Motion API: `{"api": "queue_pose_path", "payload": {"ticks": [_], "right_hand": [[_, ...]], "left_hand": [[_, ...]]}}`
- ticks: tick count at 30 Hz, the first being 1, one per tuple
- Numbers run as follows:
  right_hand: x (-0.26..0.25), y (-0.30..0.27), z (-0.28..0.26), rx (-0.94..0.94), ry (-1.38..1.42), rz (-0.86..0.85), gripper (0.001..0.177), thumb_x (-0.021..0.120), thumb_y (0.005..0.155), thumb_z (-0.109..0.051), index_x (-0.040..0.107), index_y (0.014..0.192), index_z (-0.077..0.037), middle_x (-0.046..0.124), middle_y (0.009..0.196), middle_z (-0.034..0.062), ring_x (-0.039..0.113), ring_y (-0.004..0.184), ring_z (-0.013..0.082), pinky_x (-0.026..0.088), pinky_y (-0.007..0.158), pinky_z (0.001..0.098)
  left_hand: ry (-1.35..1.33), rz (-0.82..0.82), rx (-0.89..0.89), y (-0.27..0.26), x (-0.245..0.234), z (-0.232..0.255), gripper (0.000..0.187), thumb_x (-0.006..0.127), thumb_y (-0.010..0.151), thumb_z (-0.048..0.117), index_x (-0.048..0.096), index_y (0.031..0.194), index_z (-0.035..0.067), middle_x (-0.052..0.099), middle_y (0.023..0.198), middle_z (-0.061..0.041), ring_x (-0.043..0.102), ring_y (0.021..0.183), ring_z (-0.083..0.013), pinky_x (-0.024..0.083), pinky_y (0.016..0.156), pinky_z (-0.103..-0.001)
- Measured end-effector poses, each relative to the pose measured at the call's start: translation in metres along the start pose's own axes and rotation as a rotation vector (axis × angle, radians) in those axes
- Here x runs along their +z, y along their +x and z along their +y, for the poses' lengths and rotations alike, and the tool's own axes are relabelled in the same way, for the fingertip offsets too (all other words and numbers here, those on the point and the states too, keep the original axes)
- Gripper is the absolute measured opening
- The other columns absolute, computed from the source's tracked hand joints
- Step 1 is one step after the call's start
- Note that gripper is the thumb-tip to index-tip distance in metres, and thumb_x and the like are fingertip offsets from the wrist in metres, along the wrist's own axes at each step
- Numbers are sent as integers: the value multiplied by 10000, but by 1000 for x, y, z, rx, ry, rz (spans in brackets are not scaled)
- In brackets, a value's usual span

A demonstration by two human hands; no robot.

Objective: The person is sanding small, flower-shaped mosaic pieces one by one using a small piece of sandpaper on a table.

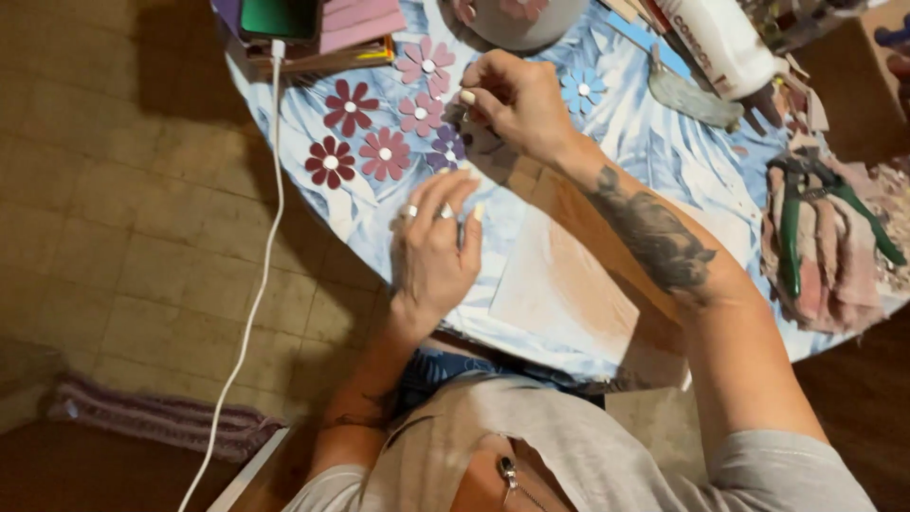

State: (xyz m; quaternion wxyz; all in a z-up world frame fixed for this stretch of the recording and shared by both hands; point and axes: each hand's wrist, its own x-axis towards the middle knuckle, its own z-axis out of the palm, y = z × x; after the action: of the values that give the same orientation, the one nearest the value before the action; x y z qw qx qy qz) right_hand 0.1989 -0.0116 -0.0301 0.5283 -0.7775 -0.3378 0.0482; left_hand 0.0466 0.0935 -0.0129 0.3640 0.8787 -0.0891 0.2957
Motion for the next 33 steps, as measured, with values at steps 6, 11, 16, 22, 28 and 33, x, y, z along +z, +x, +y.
{"api": "queue_pose_path", "payload": {"ticks": [6, 11, 16, 22, 28, 33], "right_hand": [[18, 31, 25, -138, -204, 28, 67, 642, 798, -48, 613, 739, -60, 605, 719, 21, 492, 571, 88, 393, 509, 213], [20, 39, 37, -115, -267, 25, 72, 662, 784, -56, 624, 754, -109, 484, 729, 16, 466, 633, 128, 378, 565, 236], [22, 42, 40, -38, -270, -47, 66, 629, 798, -74, 616, 763, -128, 461, 742, 14, 457, 626, 134, 382, 594, 247], [24, 47, 43, -103, -359, -90, 58, 596, 796, -37, 595, 812, -92, 475, 784, 54, 500, 654, 197, 401, 591, 307], [21, 44, 42, -157, -415, -74, 74, 608, 817, -71, 633, 885, -82, 488, 813, 67, 514, 622, 205, 424, 518, 313], [13, 36, 36, -203, -548, -77, 34, 590, 819, -66, 602, 851, -66, 449, 830, 83, 494, 584, 250, 373, 399, 347]], "left_hand": [[225, 8, -132, 28, 3, -44, 215, 522, 789, 94, 602, 984, 54, 534, 963, -77, 493, 879, -255, 359, 809, -369], [293, -49, -273, 43, 10, -70, 179, 533, 795, 140, 626, 942, 99, 487, 841, -68, 514, 722, -291, 428, 585, -417], [369, -92, -312, 54, 16, -86, 169, 559, 776, 159, 619, 929, 121, 461, 813, -70, 539, 599, -290, 422, 463, -433], [454, -140, -273, 58, 24, -96, 193, 516, 793, 161, 649, 919, 100, 454, 749, -96, 521, 537, -319, 399, 401, -437], [467, -135, -264, 57, 28, -98, 194, 492, 802, 163, 661, 887, 122, 445, 719, -96, 512, 506, -315, 387, 379, -429], [483, -127, -265, 57, 32, -101, 162, 521, 795, 172, 652, 826, 81, 457, 746, -89, 521, 535, -301, 400, 386, -418]]}}
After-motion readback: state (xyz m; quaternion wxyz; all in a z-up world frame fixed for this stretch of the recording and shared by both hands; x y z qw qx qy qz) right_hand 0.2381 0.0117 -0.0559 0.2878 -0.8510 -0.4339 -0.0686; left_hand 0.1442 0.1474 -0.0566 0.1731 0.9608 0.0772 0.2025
